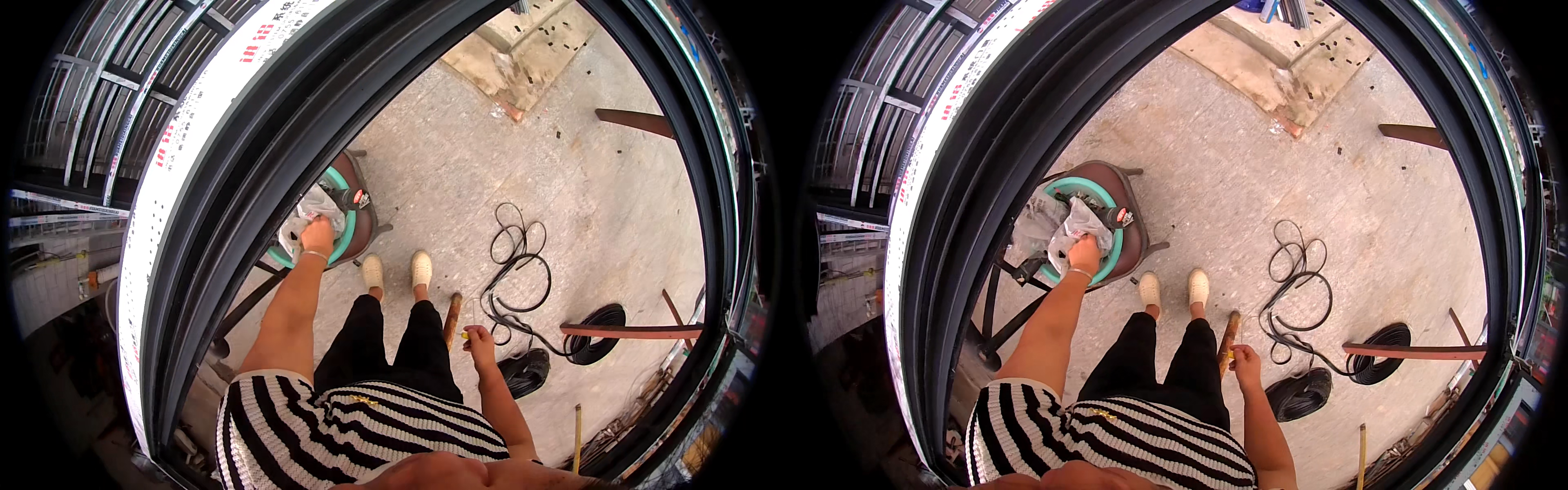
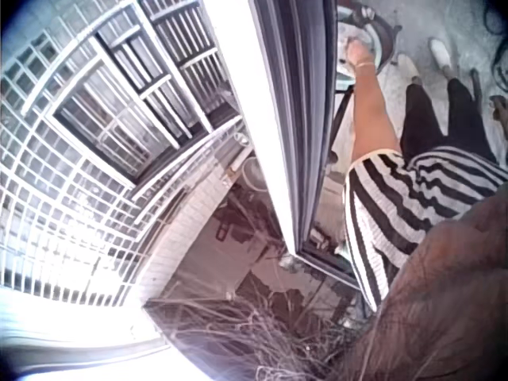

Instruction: The person inserts a black rubber seal and a small black component into the channel of a white window frame, using a yellow-handled tool to press the seal into place.

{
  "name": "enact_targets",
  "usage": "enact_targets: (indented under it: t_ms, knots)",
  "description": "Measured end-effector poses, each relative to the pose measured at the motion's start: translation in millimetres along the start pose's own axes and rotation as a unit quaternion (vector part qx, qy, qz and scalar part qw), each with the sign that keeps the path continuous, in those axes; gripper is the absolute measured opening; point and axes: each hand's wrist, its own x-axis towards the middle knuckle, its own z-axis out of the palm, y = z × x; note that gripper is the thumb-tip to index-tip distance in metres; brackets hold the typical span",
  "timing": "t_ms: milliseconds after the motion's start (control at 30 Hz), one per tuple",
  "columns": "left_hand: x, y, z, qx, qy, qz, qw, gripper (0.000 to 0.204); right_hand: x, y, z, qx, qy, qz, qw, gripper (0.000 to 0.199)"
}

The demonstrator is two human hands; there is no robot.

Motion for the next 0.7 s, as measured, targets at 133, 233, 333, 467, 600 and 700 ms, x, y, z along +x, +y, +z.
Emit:
enact_targets:
  t_ms: [133, 233, 333, 467, 600, 700]
  knots:
    - [-9.9, 5.5, -14.6, -0.013, 0.043, 0.034, 0.998, 0.014, -0.2, -7.4, -0.8, -0.004, -0.006, -0.013, 1.000, 0.021]
    - [-4.2, -8.0, 11.8, -0.028, 0.018, 0.027, 0.999, 0.017, -1.2, -14.1, -1.1, -0.016, -0.009, -0.007, 1.000, 0.021]
    - [0.6, -3.4, 14.1, -0.063, 0.040, 0.016, 0.997, 0.016, 4.9, -9.0, -1.2, -0.022, -0.007, -0.007, 1.000, 0.022]
    - [-8.5, -2.5, 4.7, -0.096, 0.093, 0.012, 0.991, 0.019, 6.1, -18.4, 5.0, -0.014, -0.008, -0.002, 1.000, 0.022]
    - [-27.7, 1.7, -19.2, -0.176, 0.149, -0.017, 0.973, 0.022, -13.3, -63.1, 29.5, -0.137, -0.023, -0.106, 0.985, 0.027]
    - [-38.6, -6.5, -22.4, -0.233, 0.252, -0.031, 0.939, 0.021, -18.5, -90.6, 38.4, -0.276, -0.011, -0.254, 0.927, 0.027]
